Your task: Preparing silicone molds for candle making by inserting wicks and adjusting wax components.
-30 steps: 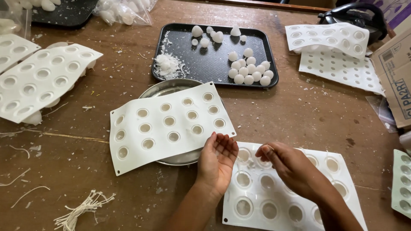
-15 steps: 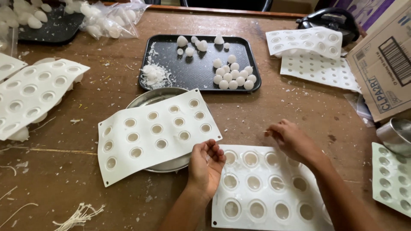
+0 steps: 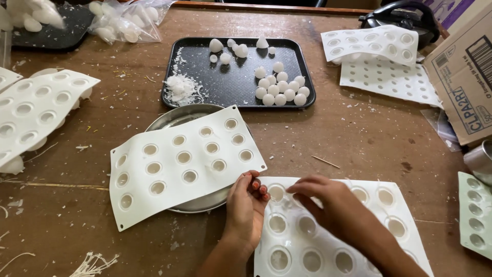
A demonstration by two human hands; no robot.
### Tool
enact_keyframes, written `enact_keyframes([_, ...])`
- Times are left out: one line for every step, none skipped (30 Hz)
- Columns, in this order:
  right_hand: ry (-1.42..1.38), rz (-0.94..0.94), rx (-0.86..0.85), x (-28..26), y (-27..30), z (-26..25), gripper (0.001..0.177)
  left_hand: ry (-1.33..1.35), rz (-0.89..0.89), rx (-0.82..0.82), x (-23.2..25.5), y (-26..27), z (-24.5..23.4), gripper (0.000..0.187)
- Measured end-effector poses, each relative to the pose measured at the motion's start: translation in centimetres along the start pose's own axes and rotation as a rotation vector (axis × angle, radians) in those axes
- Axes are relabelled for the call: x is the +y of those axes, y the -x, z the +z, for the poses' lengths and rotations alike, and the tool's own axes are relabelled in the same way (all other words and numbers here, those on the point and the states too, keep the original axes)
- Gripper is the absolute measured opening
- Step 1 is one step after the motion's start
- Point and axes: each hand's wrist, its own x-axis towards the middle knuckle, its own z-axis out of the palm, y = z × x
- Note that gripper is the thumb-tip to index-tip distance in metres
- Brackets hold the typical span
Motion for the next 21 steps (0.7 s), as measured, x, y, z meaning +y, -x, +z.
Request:
enact_keyframes([-0.001, -0.001, -0.003, -0.3, 0.0, 0.5, 0.026, 0.001, 0.001, 0.003, -0.1, -0.1, 0.0, 0.019])
enact_keyframes([0.079, -0.167, 0.041, -0.6, 0.1, 1.1, 0.029, 0.008, 0.009, -0.009, -0.2, -0.1, -0.1, 0.019])
enact_keyframes([0.158, -0.334, 0.079, -0.9, 0.2, 1.7, 0.034, 0.015, 0.018, -0.019, -0.3, -0.1, -0.2, 0.019])
enact_keyframes([0.156, -0.336, 0.073, -1.0, 0.1, 2.0, 0.034, 0.017, 0.019, -0.013, -0.3, -0.1, -0.3, 0.019])
enact_keyframes([0.208, -0.348, 0.052, -1.1, 0.1, 2.2, 0.04, 0.017, 0.029, -0.016, -0.3, -0.1, -0.3, 0.02])
enact_keyframes([0.261, -0.36, 0.03, -1.2, 0.0, 2.4, 0.046, 0.016, 0.04, -0.018, -0.3, -0.1, -0.3, 0.02])
enact_keyframes([0.262, -0.362, 0.027, -1.4, 0.0, 2.3, 0.046, 0.019, 0.041, -0.017, -0.4, -0.3, -0.5, 0.02])
enact_keyframes([0.25, -0.365, -0.012, -1.6, 0.1, 2.2, 0.044, 0.035, 0.037, -0.024, -0.6, -0.5, -0.7, 0.019])
enact_keyframes([0.24, -0.366, -0.049, -1.8, 0.1, 2.1, 0.042, 0.052, 0.033, -0.033, -0.7, -0.7, -0.8, 0.018])
enact_keyframes([0.243, -0.367, -0.05, -1.9, 0.1, 2.3, 0.042, 0.055, 0.034, -0.035, -0.6, -0.7, -0.6, 0.018])
enact_keyframes([0.247, -0.354, -0.036, -2.0, 0.2, 2.5, 0.041, 0.052, 0.027, -0.037, -0.5, -0.5, -0.5, 0.018])
enact_keyframes([0.25, -0.34, -0.021, -2.1, 0.3, 2.8, 0.04, 0.049, 0.021, -0.038, -0.5, -0.4, -0.4, 0.018])
enact_keyframes([0.249, -0.34, -0.022, -2.4, 0.4, 2.9, 0.04, 0.049, 0.021, -0.037, -0.3, -0.3, -0.2, 0.018])
enact_keyframes([0.257, -0.328, -0.01, -2.6, 0.4, 3.0, 0.041, 0.048, 0.019, -0.026, -0.2, -0.2, -0.1, 0.018])
enact_keyframes([0.266, -0.315, 0.0, -2.8, 0.6, 3.0, 0.041, 0.047, 0.015, -0.014, -0.1, -0.1, 0.1, 0.018])
enact_keyframes([0.266, -0.313, -0.002, -3.2, 0.7, 2.7, 0.041, 0.048, 0.013, -0.012, -0.2, 0.0, -0.1, 0.018])
enact_keyframes([0.207, -0.203, -0.055, -3.6, 0.7, 2.3, 0.036, 0.045, 0.012, -0.02, -0.3, -0.1, -0.2, 0.018])
enact_keyframes([0.148, -0.094, -0.107, -4.0, 0.8, 1.8, 0.031, 0.041, 0.011, -0.028, -0.3, -0.2, -0.2, 0.018])
enact_keyframes([0.15, -0.093, -0.104, -3.9, 0.8, 1.7, 0.031, 0.042, 0.011, -0.031, -0.2, 0.0, -0.1, 0.018])
enact_keyframes([0.099, -0.101, -0.12, -3.9, 0.9, 1.5, 0.032, 0.021, 0.007, -0.02, -0.1, 0.1, 0.1, 0.018])
enact_keyframes([0.046, -0.11, -0.136, -3.9, 0.9, 1.3, 0.033, -0.001, 0.004, -0.009, 0.0, 0.3, 0.2, 0.019])
